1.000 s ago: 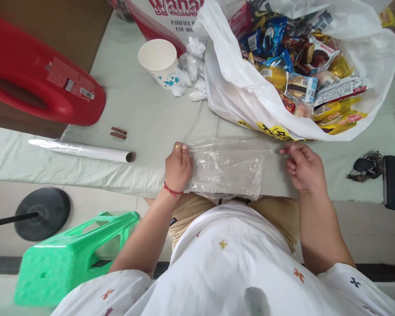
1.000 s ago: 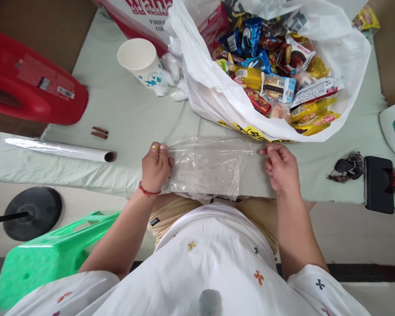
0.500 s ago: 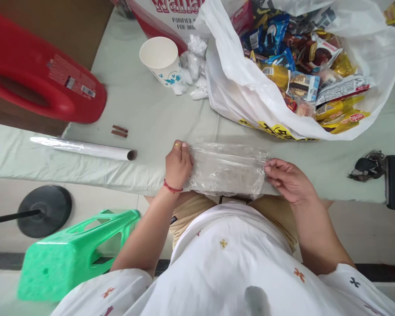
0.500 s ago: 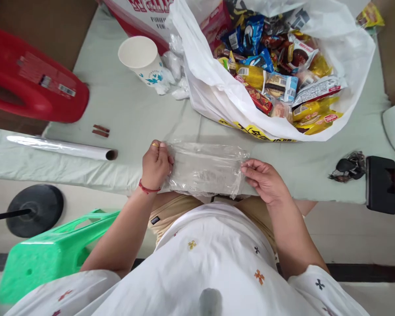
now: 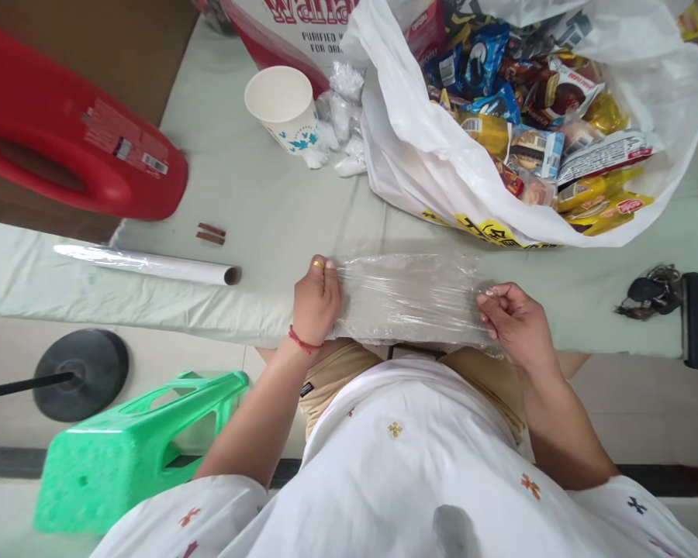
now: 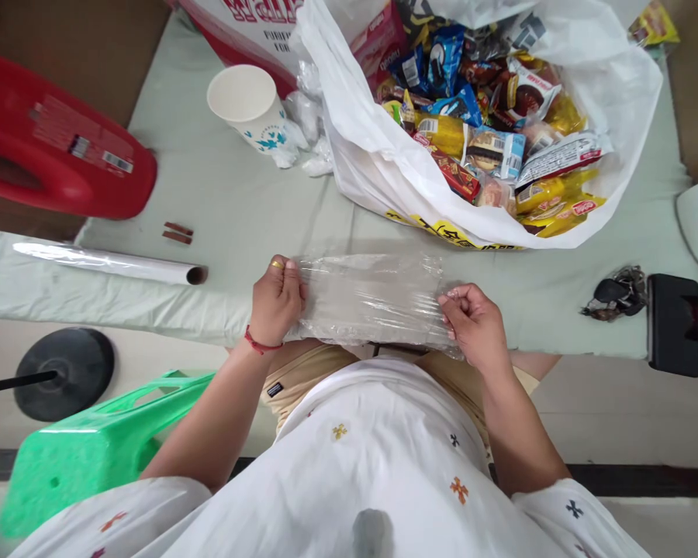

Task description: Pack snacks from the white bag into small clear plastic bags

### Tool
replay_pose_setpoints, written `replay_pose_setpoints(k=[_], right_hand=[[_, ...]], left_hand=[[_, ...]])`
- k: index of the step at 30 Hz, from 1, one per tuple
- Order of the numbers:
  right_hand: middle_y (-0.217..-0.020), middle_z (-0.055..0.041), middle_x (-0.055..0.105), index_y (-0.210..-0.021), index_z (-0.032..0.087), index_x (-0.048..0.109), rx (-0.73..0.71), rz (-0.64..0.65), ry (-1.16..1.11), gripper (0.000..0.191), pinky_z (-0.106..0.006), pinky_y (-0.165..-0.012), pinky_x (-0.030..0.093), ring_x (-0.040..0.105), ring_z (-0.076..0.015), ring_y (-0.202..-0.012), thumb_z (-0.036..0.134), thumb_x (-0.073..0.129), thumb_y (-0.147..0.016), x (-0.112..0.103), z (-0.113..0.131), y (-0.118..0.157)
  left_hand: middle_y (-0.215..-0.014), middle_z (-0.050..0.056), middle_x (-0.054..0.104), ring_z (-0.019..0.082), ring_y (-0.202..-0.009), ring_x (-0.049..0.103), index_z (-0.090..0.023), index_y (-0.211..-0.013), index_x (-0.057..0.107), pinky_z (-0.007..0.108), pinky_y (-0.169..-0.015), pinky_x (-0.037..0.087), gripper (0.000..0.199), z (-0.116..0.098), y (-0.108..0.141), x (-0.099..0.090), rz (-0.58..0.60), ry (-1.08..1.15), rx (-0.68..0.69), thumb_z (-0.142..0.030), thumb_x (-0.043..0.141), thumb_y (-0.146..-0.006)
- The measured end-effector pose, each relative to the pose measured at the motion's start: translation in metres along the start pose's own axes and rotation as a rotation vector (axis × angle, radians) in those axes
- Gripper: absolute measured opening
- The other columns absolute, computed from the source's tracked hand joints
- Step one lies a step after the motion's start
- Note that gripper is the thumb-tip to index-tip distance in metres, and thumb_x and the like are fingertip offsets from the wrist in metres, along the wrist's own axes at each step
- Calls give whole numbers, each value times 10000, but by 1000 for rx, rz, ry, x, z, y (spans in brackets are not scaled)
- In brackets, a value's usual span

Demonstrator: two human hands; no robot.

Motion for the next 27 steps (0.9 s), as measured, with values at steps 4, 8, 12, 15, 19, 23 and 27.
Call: replay_pose_setpoints(k=[4, 8, 12, 15, 19, 23, 27], right_hand=[[-618, 64, 545, -901, 245, 590, 57, 117, 186, 429, -238, -403, 347, 426, -95, -445, 613, 795, -822, -19, -21, 27], [-727, 10, 624, -930, 236, 673, 118, 377, 486, 419, -278, -534, 469, 544, -143, -593, 649, 713, -876, -38, -34, 43], [-966, -84, 714, -1113, 236, 717, -113, 98, 722, 552, -335, -642, 520, 648, -229, -820, 722, 674, -856, -77, 19, 15], [-1189, -122, 711, -1311, 250, 689, -304, 75, 809, 735, -362, -684, 543, 664, -270, -938, 721, 772, -752, -56, 54, -1], [-906, -46, 758, -1071, 252, 784, -179, 295, 746, 507, -338, -665, 514, 636, -207, -724, 672, 762, -789, -14, 40, -15], [-829, -31, 730, -913, 234, 778, -151, 144, 472, 393, -307, -676, 492, 614, -186, -740, 614, 761, -815, -27, 40, -29], [-781, -21, 693, -878, 244, 756, -177, -47, 368, 378, -302, -638, 451, 556, -167, -684, 603, 807, -773, -54, 53, -35]], left_hand=[[-619, -16, 512, 198, -567, 559, -246, -940, 450, 308, -586, 280, 215, -16, 11, 11, 69, -349, 7, -336, 327, -1092], [-649, 25, 607, 225, -598, 628, -206, -1027, 515, 303, -551, 244, 261, -19, 25, 29, 189, -609, -31, -359, 316, -1098], [-681, 45, 664, 222, -621, 662, -196, -1048, 525, 293, -547, 271, 295, -18, 29, 31, 181, -640, -7, -343, 275, -1105], [-657, 32, 648, 220, -606, 656, -202, -1048, 517, 289, -551, 289, 289, -16, 29, 28, 144, -578, 20, -330, 264, -1102], [-623, 9, 596, 213, -580, 632, -217, -1023, 504, 286, -561, 297, 287, -13, 28, 23, 82, -496, 36, -348, 261, -1103], [-616, 0, 565, 211, -568, 613, -226, -1003, 494, 286, -566, 301, 275, -11, 27, 19, 40, -430, 49, -361, 274, -1100], [-584, -18, 517, 209, -547, 588, -234, -989, 490, 281, -564, 310, 264, -12, 24, 16, 26, -374, 63, -358, 282, -1094]])
Point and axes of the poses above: each hand's wrist, its own y-axis away from the middle knuckle, its own x-axis out of the palm, z = x × y, the point moved 9 cm from there along -y, towards the middle knuckle
